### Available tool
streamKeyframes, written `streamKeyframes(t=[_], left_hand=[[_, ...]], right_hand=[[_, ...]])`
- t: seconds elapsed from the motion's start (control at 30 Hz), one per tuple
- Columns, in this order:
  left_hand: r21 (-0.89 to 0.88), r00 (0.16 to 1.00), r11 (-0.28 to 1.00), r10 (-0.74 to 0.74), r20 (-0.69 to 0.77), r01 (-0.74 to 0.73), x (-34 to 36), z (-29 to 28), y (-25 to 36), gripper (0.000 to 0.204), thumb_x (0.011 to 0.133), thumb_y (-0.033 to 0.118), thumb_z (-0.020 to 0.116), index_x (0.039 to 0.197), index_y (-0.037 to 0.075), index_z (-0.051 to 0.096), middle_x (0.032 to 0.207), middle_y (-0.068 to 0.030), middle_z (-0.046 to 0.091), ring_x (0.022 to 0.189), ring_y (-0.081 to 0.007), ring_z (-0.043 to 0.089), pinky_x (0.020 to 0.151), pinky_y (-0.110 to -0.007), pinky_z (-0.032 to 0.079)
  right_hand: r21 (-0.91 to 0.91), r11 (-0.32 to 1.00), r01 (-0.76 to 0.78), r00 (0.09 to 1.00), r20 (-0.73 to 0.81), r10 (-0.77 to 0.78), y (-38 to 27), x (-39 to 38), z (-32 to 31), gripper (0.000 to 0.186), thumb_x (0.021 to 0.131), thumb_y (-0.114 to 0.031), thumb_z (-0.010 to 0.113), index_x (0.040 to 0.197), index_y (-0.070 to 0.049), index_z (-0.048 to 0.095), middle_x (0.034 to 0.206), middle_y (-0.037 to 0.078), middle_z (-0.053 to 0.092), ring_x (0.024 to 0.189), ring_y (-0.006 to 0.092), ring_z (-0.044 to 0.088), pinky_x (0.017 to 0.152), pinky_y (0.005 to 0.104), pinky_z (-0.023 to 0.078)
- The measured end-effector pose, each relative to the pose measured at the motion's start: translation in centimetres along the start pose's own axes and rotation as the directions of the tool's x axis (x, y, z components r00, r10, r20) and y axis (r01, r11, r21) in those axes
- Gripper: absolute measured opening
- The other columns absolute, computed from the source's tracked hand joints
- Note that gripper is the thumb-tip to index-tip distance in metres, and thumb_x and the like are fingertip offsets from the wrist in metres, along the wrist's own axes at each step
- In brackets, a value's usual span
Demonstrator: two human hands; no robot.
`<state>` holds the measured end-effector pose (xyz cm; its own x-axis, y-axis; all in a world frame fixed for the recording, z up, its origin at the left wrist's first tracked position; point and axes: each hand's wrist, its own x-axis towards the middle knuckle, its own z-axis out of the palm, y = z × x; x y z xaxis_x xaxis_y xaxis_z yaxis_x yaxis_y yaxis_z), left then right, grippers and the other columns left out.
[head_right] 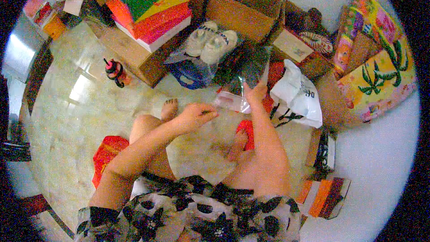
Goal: The person sits on the floor and cleans a black shoe using a red cloth. They wipe the shoe's surface, untie and re-tie the laces, and then place the shoe into a clear plastic bag.
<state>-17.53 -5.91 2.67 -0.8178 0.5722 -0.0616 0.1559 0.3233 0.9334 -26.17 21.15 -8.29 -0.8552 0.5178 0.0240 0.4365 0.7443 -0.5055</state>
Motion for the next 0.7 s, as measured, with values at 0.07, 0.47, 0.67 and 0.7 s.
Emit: streamKeyframes(t=[0.07,0.47,0.67,0.7], left_hand=[[0.088,0.989,0.985,-0.149,-0.016,0.15,2.3,1.0,-2.6,0.027,0.083,0.029,0.055,0.092,0.005,0.061,0.078,-0.015,0.062,0.068,-0.0277,0.059,0.064,-0.038,0.046],[0.1,0.987,0.99,0.083,0.139,-0.098,5.7,8.6,-2.5,0.023,0.083,0.026,0.048,0.094,0.009,0.059,0.084,-0.017,0.062,0.078,-0.0368,0.059,0.068,-0.046,0.047],[0.165,0.97,0.986,-0.073,0.23,0.035,6.2,5.5,0.9,0.023,0.072,0.007,0.052,0.093,0.008,0.063,0.088,-0.0178,0.062,0.08,-0.0314,0.061,0.066,-0.043,0.048],[0.131,0.965,0.983,-0.157,0.209,0.131,8.4,10.0,-1.1,0.024,0.07,0.008,0.055,0.092,0.006,0.063,0.087,-0.0168,0.063,0.08,-0.0294,0.062,0.065,-0.042,0.049]], right_hand=[[-0.02,0.984,-0.18,0.983,-0.052,0.178,-0.7,1.9,0.7,0.098,0.061,-0.047,0.073,0.135,-0.006,0.023,0.135,0.025,0.026,0.123,0.0373,0.03,0.101,0.0418,0.028],[0.778,0.392,-0.492,0.869,0.407,0.283,2.5,10.5,11.0,0.061,0.071,-0.026,0.068,0.122,-0.008,0.04,0.114,0.014,0.049,0.098,0.0343,0.051,0.079,0.0525,0.042],[0.756,0.355,-0.55,0.834,0.518,0.19,8.0,12.5,6.6,0.054,0.074,-0.027,0.064,0.121,-0.01,0.044,0.114,0.011,0.052,0.097,0.0336,0.052,0.079,0.0548,0.041],[0.735,0.376,-0.564,0.824,0.529,0.202,8.6,12.9,5.9,0.054,0.074,-0.029,0.063,0.121,-0.01,0.044,0.115,0.011,0.051,0.098,0.0336,0.051,0.08,0.0549,0.04]])
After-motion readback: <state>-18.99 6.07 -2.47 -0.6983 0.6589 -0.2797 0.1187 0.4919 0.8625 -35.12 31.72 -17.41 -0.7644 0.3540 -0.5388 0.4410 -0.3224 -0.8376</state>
